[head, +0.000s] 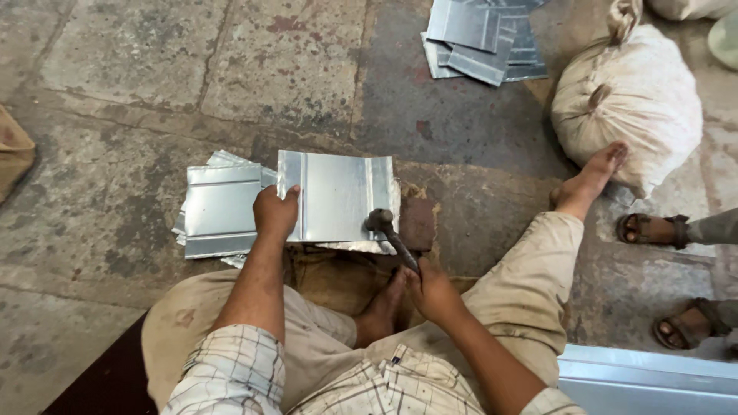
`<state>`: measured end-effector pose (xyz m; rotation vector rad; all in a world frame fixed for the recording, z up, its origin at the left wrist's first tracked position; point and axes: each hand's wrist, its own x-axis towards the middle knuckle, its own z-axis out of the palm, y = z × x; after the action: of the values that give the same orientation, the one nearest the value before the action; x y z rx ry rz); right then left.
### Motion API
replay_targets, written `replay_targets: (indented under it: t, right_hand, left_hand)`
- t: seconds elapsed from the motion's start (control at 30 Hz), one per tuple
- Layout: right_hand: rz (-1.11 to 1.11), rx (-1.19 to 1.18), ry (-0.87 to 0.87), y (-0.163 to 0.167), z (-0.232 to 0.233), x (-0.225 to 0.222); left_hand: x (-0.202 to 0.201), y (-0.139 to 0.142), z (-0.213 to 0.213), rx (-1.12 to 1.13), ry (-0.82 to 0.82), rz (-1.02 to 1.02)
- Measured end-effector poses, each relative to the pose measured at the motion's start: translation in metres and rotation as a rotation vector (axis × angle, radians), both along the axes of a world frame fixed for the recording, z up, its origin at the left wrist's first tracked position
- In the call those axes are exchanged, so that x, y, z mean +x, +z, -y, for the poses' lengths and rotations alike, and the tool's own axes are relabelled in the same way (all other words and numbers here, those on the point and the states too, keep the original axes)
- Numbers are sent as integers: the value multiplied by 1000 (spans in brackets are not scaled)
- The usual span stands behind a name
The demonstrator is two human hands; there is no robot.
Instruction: The person uses a hammer to flatten and shape metal sheets against a stone block on the floor.
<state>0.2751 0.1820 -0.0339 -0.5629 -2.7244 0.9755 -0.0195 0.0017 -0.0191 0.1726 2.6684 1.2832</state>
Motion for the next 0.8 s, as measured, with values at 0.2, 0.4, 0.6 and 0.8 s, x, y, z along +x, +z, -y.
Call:
replay_targets:
  t: [0.2, 0.4, 0.6, 0.8]
  right_hand:
    - [-75, -118, -177, 44, -18, 8]
    - [-503, -148, -81, 42, -9, 29]
    - [118, -49, -69, -1, -1, 17]
    - [28, -168, -124, 2, -14, 32]
  left_hand:
    - [-3, -3, -1, 9, 0, -27]
    - [1, -4, -1, -47, -10, -80]
    - [-2, -2, -3, 16, 7, 36]
    - [-4, -3, -5, -28, 28, 28]
